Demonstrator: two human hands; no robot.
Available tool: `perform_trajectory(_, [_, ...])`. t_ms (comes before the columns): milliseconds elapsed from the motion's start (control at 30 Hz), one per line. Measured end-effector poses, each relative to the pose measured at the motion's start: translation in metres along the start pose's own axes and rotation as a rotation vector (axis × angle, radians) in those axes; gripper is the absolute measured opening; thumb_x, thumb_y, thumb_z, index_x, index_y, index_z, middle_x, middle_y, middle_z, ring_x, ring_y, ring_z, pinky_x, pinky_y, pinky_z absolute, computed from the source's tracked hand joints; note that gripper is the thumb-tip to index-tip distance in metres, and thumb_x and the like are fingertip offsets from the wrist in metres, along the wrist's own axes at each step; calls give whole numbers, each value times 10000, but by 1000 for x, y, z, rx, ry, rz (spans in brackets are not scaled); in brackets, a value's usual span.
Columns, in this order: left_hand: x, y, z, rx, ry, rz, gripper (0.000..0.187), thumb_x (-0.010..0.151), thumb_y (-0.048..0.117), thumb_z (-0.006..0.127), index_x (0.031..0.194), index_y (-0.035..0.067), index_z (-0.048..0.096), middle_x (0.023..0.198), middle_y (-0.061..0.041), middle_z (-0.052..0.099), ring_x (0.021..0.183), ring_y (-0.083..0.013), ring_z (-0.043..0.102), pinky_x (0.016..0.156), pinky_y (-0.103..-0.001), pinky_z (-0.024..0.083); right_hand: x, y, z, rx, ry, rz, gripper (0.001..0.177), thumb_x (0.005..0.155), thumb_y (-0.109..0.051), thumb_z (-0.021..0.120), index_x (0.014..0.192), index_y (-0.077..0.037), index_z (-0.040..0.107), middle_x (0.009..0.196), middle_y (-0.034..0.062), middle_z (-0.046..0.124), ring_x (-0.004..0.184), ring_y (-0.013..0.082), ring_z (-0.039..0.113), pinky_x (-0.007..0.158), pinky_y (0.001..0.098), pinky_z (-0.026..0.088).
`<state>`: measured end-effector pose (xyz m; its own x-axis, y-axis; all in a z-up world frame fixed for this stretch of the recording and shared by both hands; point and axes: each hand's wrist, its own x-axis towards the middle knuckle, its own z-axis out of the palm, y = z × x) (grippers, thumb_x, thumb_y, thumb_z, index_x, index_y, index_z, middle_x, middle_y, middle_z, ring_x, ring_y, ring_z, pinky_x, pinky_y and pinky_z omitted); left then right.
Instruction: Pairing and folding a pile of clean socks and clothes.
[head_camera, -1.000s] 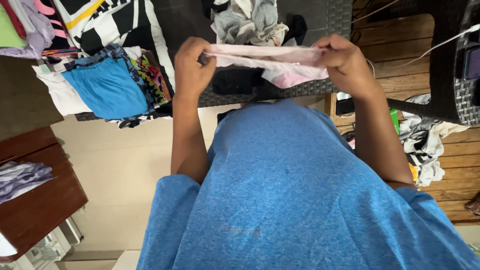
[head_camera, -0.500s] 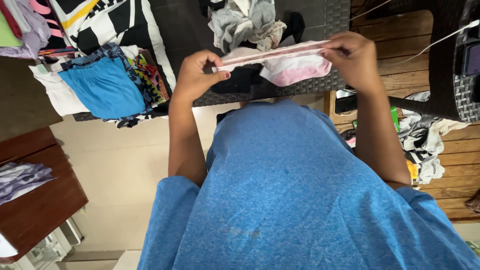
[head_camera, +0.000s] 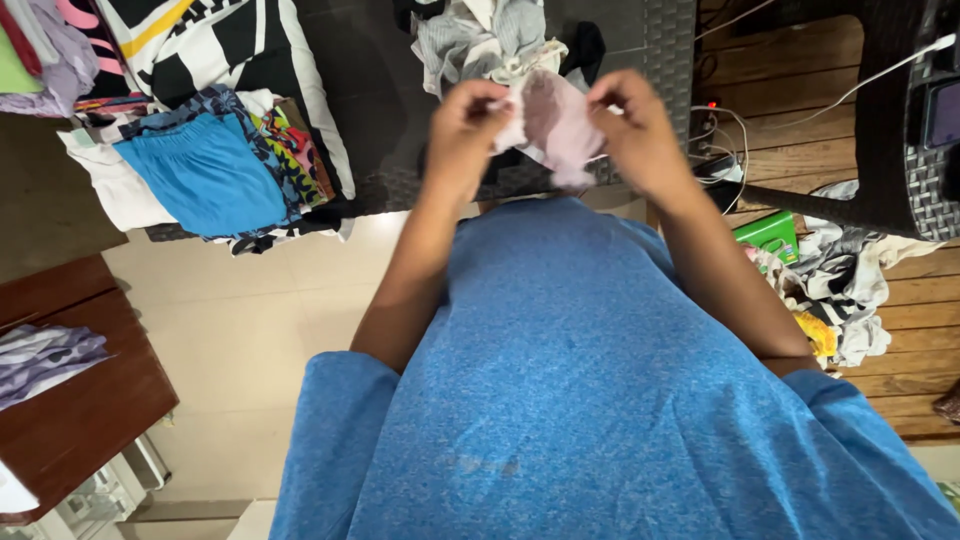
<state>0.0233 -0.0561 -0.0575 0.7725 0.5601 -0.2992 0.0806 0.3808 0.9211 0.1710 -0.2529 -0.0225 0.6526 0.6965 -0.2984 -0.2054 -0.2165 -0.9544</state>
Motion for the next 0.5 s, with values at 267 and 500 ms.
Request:
perform_trajectory(267, [-27, 51, 45, 499, -246, 462, 385, 840, 0, 804, 1142, 44, 569, 1092, -36, 582, 1001, -133, 586, 863, -278, 513, -16, -22, 14, 67, -284, -133, 171, 1103, -12, 522, 1248, -52, 604, 1154, 36, 654, 1089, 114, 614, 970, 255, 499])
perform_trajectory(500, [-33, 68, 36, 294, -478, 279, 385, 930, -85, 771, 1244, 52, 595, 1168, -48, 624, 1067, -129, 602, 940, -285, 522, -10, -95, 0, -698, -150, -763, 537, 687, -27, 817, 1201, -3, 662, 1300, 281, 573, 1228, 403, 491, 986, 418, 479])
